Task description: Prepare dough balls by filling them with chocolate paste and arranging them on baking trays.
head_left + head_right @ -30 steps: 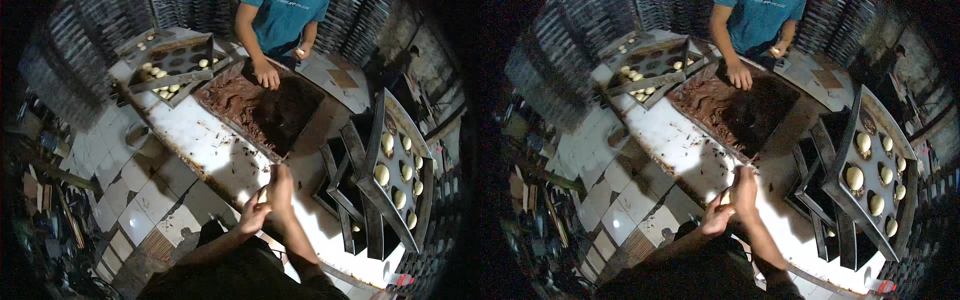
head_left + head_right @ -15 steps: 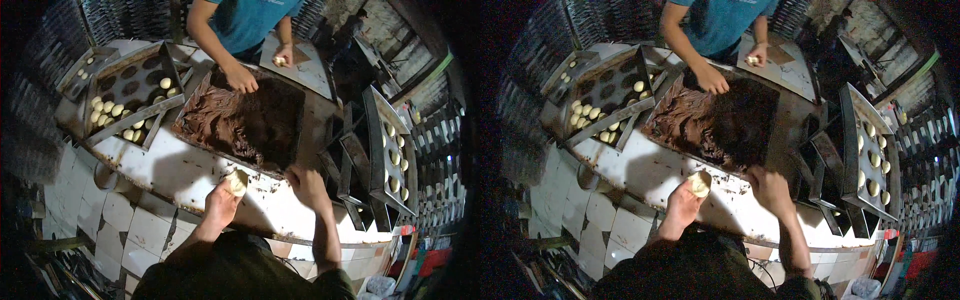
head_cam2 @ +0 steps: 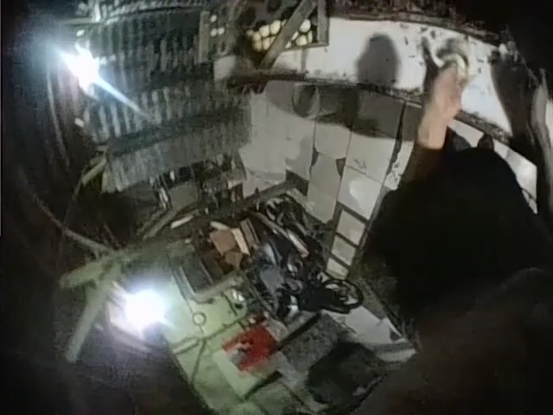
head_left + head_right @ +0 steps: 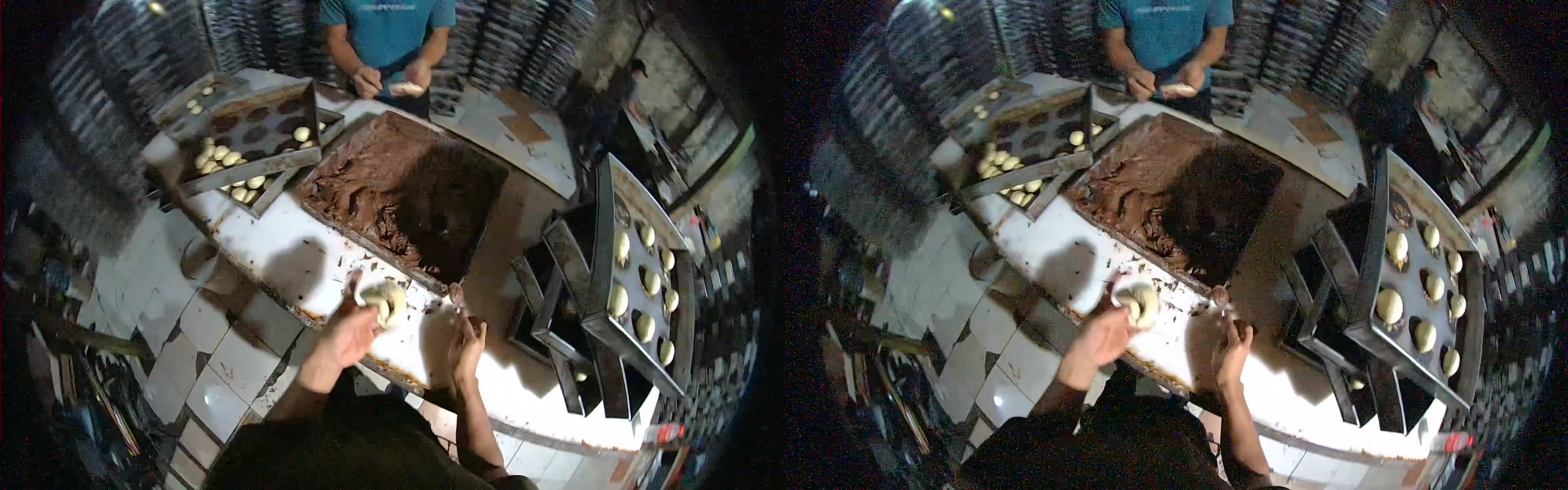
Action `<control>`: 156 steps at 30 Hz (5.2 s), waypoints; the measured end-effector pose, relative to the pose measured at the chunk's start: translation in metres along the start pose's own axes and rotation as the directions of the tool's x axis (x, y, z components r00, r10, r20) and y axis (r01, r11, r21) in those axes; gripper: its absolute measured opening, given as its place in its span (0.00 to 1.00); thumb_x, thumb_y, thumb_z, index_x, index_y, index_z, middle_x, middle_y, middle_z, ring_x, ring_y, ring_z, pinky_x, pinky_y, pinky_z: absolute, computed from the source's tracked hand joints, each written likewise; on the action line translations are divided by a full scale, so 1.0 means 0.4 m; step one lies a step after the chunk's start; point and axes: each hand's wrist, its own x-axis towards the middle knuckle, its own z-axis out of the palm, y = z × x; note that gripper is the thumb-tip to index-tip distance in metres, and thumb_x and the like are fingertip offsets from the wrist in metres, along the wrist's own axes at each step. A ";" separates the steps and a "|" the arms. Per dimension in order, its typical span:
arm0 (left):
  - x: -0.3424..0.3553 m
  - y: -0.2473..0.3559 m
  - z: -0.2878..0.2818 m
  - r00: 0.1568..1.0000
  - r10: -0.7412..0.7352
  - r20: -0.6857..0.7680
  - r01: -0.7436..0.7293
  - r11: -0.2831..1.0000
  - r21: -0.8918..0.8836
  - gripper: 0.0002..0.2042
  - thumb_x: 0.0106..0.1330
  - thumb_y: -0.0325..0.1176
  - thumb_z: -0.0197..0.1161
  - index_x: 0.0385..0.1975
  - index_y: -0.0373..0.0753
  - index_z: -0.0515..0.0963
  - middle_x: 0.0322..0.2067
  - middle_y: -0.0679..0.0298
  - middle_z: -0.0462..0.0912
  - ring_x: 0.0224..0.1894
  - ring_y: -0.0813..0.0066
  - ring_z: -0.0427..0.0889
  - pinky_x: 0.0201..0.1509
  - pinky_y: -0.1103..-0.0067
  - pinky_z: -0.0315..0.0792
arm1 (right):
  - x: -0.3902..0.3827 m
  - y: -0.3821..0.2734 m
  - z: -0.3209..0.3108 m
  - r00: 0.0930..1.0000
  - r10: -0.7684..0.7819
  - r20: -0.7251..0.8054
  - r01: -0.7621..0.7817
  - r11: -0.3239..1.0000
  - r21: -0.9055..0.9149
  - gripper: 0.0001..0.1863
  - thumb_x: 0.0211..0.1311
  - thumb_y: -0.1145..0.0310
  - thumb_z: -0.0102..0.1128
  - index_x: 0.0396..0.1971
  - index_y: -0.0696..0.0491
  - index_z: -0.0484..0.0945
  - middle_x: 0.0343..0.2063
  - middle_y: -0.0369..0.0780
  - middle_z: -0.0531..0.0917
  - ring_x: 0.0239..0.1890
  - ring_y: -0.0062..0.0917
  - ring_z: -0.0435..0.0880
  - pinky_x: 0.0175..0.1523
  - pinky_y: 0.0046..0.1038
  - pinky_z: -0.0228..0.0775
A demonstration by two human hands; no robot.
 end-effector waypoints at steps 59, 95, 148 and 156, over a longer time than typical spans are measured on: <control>-0.115 -1.002 0.247 0.563 -0.536 0.629 -0.351 0.534 0.769 0.15 0.63 0.27 0.51 0.49 0.36 0.66 0.46 0.61 0.73 0.49 0.73 0.71 0.52 0.78 0.65 | -0.158 -0.591 -1.171 0.927 -0.340 0.157 0.060 -0.278 -0.959 0.06 0.44 0.74 0.53 0.25 0.59 0.75 0.25 0.46 0.76 0.30 0.36 0.72 0.41 0.29 0.65; -0.029 -1.858 0.682 -0.776 -0.310 0.549 0.017 0.860 0.509 0.13 0.59 0.42 0.56 0.23 0.38 0.68 0.22 0.63 0.70 0.27 0.68 0.71 0.27 0.70 0.61 | -0.452 -1.308 -2.310 0.264 -0.743 -0.614 0.098 0.655 -0.750 0.17 0.60 0.56 0.50 0.32 0.56 0.76 0.24 0.36 0.77 0.29 0.17 0.74 0.36 0.20 0.67; -0.514 -1.466 0.763 0.407 0.108 0.907 -0.882 0.305 0.359 0.30 0.61 0.42 0.54 0.59 0.33 0.53 0.58 0.51 0.57 0.62 0.62 0.54 0.63 0.71 0.49 | -1.063 -1.274 -1.907 -0.265 -0.956 -0.123 0.159 0.082 -0.984 0.17 0.57 0.69 0.50 0.43 0.64 0.70 0.45 0.45 0.73 0.47 0.35 0.71 0.54 0.33 0.60; -0.294 -1.031 0.924 -0.531 0.421 0.736 -0.820 -0.473 -0.321 0.43 0.55 0.56 0.51 0.61 0.30 0.44 0.62 0.46 0.42 0.66 0.58 0.38 0.67 0.66 0.36 | -0.279 -1.396 -1.368 0.855 -0.490 0.171 0.472 0.871 0.136 0.07 0.53 0.68 0.51 0.27 0.56 0.74 0.24 0.38 0.77 0.28 0.24 0.75 0.34 0.25 0.68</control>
